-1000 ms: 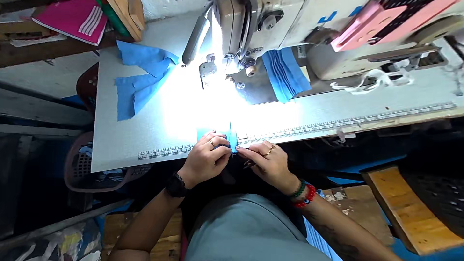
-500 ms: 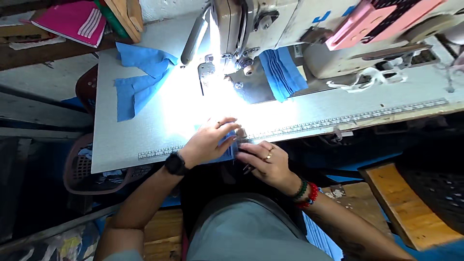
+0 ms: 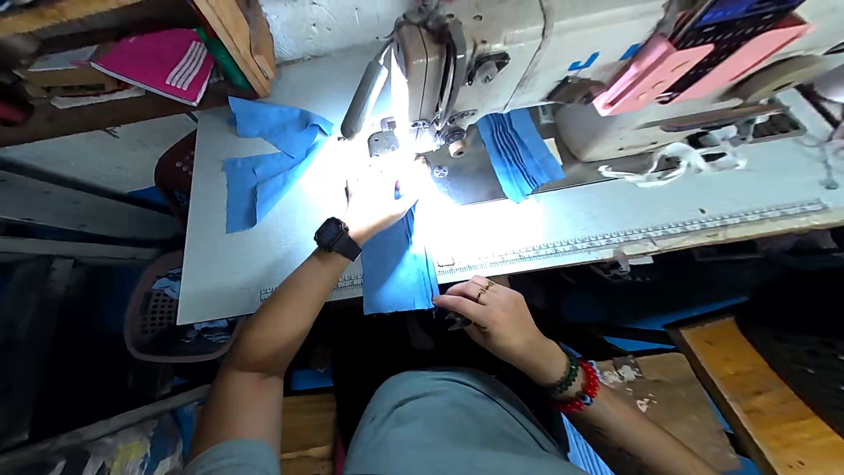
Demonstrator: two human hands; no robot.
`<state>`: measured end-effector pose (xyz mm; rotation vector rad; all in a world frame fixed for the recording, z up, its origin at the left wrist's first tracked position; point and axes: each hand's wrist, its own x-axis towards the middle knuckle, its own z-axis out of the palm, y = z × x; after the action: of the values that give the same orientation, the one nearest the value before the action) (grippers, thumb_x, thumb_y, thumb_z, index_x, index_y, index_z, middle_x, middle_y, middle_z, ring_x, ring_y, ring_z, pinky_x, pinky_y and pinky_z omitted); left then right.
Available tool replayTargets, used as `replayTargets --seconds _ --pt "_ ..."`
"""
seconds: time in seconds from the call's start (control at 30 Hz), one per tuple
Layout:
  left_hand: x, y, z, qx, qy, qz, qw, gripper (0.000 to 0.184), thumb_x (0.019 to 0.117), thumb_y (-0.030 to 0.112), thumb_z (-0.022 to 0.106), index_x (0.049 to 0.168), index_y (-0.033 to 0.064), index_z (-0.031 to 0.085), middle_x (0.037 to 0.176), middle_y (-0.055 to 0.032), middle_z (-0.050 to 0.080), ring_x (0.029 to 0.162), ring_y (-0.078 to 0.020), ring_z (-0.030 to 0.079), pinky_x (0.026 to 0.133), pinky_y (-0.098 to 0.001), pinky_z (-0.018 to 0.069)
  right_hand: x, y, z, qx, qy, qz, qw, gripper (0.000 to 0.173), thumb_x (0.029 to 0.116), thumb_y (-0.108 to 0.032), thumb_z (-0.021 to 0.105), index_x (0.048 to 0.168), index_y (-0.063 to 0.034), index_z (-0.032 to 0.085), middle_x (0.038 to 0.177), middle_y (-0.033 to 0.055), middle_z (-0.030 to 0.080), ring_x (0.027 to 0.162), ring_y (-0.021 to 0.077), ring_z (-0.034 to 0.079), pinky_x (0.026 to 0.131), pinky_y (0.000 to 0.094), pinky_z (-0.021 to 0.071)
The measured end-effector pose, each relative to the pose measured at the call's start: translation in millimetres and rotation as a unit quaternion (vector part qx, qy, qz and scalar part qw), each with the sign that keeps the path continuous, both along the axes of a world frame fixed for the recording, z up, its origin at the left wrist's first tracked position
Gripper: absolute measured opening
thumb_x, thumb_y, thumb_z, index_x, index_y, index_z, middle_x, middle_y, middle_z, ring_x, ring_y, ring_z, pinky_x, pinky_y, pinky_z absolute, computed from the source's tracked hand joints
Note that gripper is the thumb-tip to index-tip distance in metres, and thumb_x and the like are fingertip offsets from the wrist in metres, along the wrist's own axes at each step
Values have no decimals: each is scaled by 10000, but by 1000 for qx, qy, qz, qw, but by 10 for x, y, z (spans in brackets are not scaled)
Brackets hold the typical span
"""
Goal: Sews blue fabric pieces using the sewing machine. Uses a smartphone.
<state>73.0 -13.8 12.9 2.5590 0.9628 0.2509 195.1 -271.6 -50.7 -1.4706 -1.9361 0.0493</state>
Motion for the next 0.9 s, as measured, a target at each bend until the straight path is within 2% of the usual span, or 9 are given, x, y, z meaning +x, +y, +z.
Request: replayTargets --seconds 0.07,0.13,0.2,0.3,0.53,0.6,0.7,0.8,0.9 --pt "-12 35 23 -24 -46 -35 998 321 939 316 683 983 -1 696 1057 -198 652 1039 -348 616 914 -568 464 5 -18 -14 -11 40 -9 999 219 963 -146 588 1070 -207 768 1051 19 770 930 196 720 757 351 581" --pt "-81 56 31 -102 -122 -48 986 288 951 243 690 1065 -21 679 927 -120 667 862 -199 643 810 -397 534 12 -34 -51 -13 79 -8 997 206 951 -138 594 1058 -192 761 1079 18 770 973 178 723 810 334 587" --pt "-158 23 69 -258 -236 -29 937 296 925 113 707 1167 -32 622 942 -52 650 858 -88 623 813 -279 534 5 -43 -63 -5 92 -5 996 198 955 -140 591 1063 -189 749 1090 19 767 979 166 717 817 312 580" --pt "-219 3 77 -425 -354 -19 833 409 896 -1 691 1291 -44 591 1161 -84 699 1081 -132 676 990 -343 559 -37 -57 -62 2 73 -3 997 216 945 -129 581 1067 -189 749 1101 18 762 975 163 708 808 297 572" --pt "-176 51 48 -421 -363 -14 831 295 894 -41 676 1183 -4 632 1062 -36 707 1006 -105 678 929 -325 569 -71 -79 -23 18 63 -5 998 201 980 -154 569 1081 -205 735 1226 12 716 1019 166 668 803 284 551" --pt "-132 81 34 -366 -330 -31 870 291 901 14 701 1185 -5 638 1040 -32 706 972 -85 675 900 -298 571 -59 -76 17 11 38 -8 999 206 989 -156 558 1082 -218 730 1360 -13 675 1058 183 658 791 300 535" --pt "-39 97 -44 -123 -217 -52 967 291 908 124 717 1154 -19 656 1003 -104 681 921 -159 645 849 -338 538 -35 -44 38 -15 6 -18 1000 231 948 -142 561 1047 -224 752 1358 -56 684 1043 197 672 750 328 537" --pt "-50 -43 -123 -23 -177 -48 983 348 946 130 682 1258 4 594 1194 -164 640 1140 -281 611 991 -467 496 -22 -23 89 -38 -5 -19 999 221 924 -132 573 1020 -212 755 1330 -62 702 1038 198 689 748 337 548" --pt "-10 -140 -205 103 -175 -63 977 177 975 117 648 1111 13 692 1085 -135 707 1093 -294 661 988 -516 502 -31 -21 135 -51 -13 -24 998 224 899 -136 585 1011 -220 760 1325 -69 703 1025 204 689 724 344 547"
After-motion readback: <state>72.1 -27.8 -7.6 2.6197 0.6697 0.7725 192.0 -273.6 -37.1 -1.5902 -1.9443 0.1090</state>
